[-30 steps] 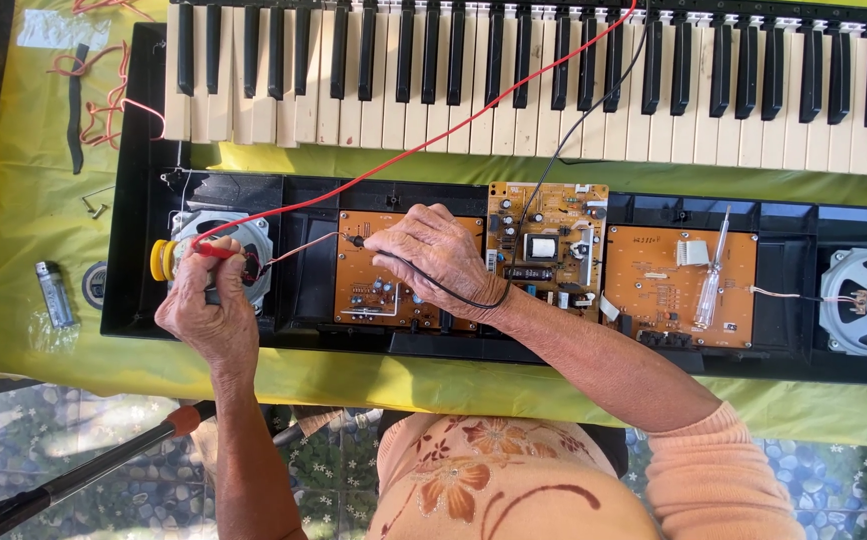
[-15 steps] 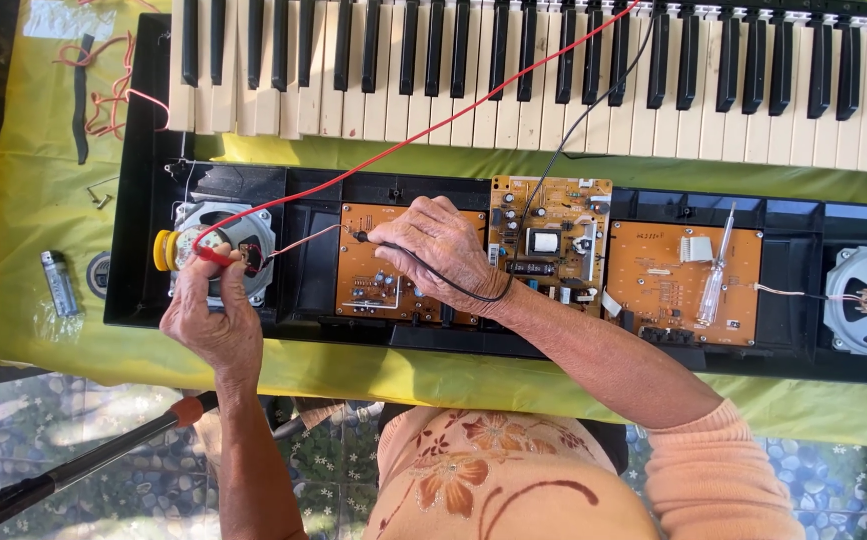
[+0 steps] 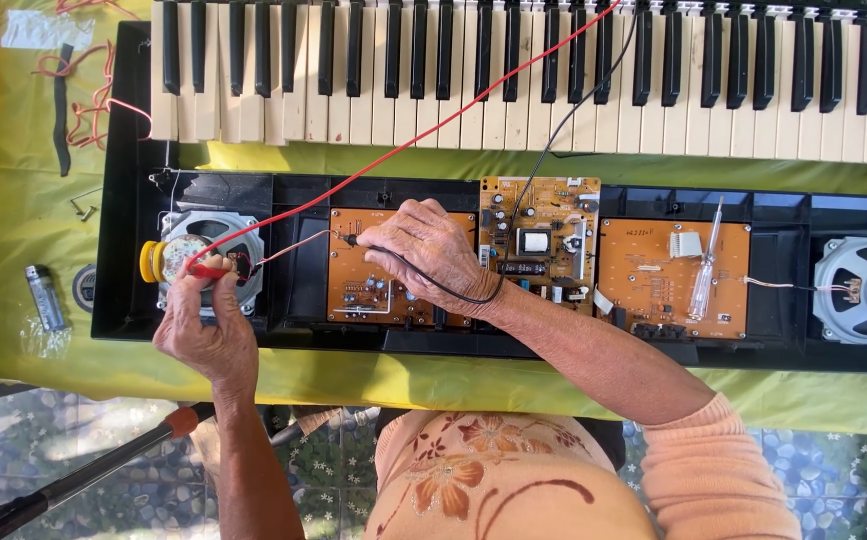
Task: Testing internal circuit board components of an electronic keyboard using a digital multimeter
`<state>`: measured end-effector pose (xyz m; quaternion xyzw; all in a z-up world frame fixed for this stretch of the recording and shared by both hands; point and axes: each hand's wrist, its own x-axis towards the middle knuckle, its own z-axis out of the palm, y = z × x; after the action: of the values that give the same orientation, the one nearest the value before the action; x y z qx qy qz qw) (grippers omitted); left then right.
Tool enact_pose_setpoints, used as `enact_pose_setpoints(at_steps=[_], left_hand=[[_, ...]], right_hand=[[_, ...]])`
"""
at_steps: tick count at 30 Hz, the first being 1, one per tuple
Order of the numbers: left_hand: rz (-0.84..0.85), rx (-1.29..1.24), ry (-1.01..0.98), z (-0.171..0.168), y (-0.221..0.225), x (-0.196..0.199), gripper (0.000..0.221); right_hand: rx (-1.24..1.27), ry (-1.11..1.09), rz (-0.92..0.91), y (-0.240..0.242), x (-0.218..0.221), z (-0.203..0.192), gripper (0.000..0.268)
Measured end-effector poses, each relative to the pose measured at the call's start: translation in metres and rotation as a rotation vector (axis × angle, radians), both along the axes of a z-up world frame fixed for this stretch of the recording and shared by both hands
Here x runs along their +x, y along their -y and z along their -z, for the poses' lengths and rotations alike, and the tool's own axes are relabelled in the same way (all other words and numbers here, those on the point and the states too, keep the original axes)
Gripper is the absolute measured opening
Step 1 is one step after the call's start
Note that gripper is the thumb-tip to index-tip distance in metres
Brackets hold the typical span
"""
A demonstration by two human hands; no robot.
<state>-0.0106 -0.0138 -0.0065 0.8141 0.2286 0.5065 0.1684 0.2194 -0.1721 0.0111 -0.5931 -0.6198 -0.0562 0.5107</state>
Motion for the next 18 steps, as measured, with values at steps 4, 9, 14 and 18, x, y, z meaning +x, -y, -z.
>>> enact_pose_setpoints(at_steps=[4, 9, 14, 18], left_hand=[[0.005, 0.011, 0.006, 0.0011, -0.0006, -0.0007, 0.014], [-0.019, 0.019, -0.022, 0.0049, -0.0026, -0.0018, 0.014], [-0.017, 0.009, -0.034, 0.0042, -0.0016, -0.0040, 0.014], [-0.002, 0.010, -0.035, 0.0006, -0.0038, -0.0031, 0.014]], right_hand=[[0.008, -0.004, -0.001, -0.0004, 0.0003, 0.0018, 0.012], [-0.001, 0.012, 0.007, -0.0012, 0.0006, 0.0045, 0.013], [0.008, 0.018, 0.014, -0.0007, -0.0001, 0.0035, 0.013], [0.017, 0.019, 0.001, -0.0013, 0.0010, 0.0059, 0.013]])
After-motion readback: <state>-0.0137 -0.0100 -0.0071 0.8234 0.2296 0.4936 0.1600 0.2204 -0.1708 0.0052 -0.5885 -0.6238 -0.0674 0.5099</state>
